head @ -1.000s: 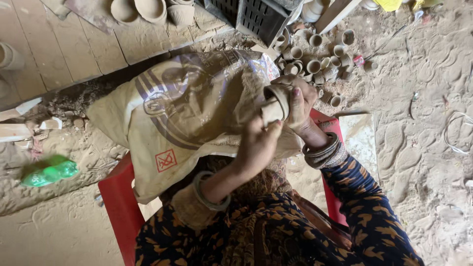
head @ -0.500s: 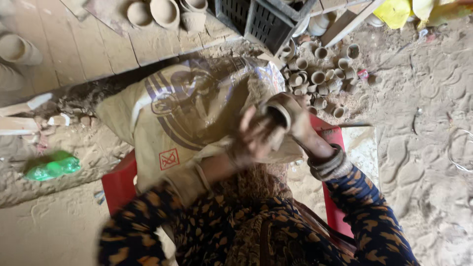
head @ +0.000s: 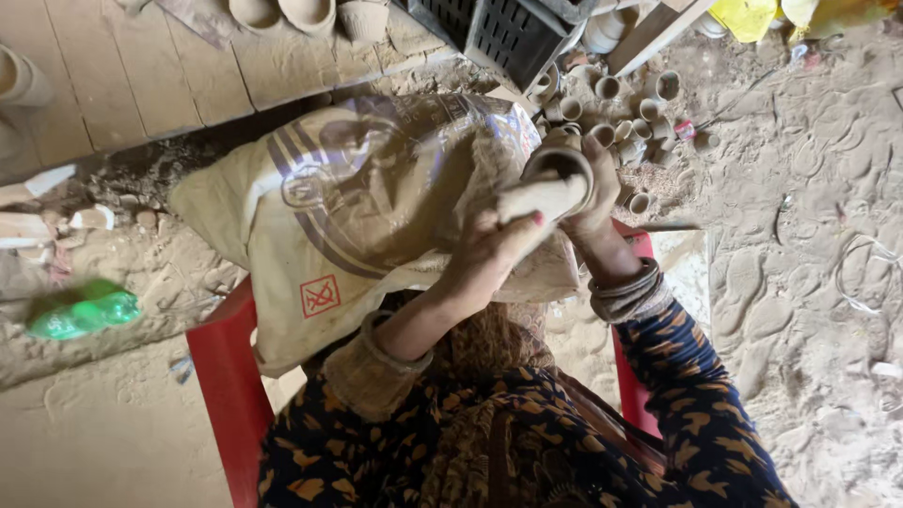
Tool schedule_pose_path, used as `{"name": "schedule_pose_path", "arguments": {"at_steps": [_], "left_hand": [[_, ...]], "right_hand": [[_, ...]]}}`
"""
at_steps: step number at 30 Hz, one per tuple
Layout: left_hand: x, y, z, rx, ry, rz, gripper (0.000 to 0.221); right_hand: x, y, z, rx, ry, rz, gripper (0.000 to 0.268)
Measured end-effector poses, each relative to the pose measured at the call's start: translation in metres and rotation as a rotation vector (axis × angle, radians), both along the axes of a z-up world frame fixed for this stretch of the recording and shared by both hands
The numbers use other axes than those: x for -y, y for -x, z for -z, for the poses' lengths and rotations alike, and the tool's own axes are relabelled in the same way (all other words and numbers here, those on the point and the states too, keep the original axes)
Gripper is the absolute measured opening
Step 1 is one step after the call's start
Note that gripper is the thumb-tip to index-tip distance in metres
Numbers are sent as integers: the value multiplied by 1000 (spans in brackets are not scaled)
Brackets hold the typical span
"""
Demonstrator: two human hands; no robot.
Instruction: The person repeatedly smooths the exterior and interior surfaces of small clay cups using a cloth. They pick up cups from a crate, rub them with the cloth, and place them on a nearby surface. The process is repeated for multiple cups throughout the video.
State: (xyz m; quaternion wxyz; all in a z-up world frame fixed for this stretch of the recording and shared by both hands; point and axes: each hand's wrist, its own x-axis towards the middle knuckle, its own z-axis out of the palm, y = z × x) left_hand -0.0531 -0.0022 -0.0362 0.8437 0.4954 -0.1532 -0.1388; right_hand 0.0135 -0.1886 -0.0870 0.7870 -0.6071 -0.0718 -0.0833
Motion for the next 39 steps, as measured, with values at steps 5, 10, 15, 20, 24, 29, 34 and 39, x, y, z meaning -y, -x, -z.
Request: {"name": "schedule_pose_path", "arguments": {"at_steps": [5,10,15,20,24,29,34,39], "left_hand": [[-62,-34,-25,182,-227,-418,30],[-53,-31,-23,555,-689,-636,21],[-25,-40,-8,1428,-1025,-611,32],[-27,-44,18,1380,-1155,-476,26],[-18,-18,40,936,-977,-356,12],[7,-2,38,160,-528,-234,14],[-4,-30,16,1142,-899,-675,12],[-54,-48,-8,1107,-955,-330,14]], "right_hand": [[8,-4,5,49,-306,-388,79],[-4,5,22,-554,-473,-331,70],[-13,3,30,-638,-688,-381,68],[-22,-6,35,258,430,-78,35],[-27,-2,32,586,654,-58,23],[-23,0,15,645,508,89,35],[-19,3,5,725,782,9,23],[-27,7,5,10,338,-136,33]]}}
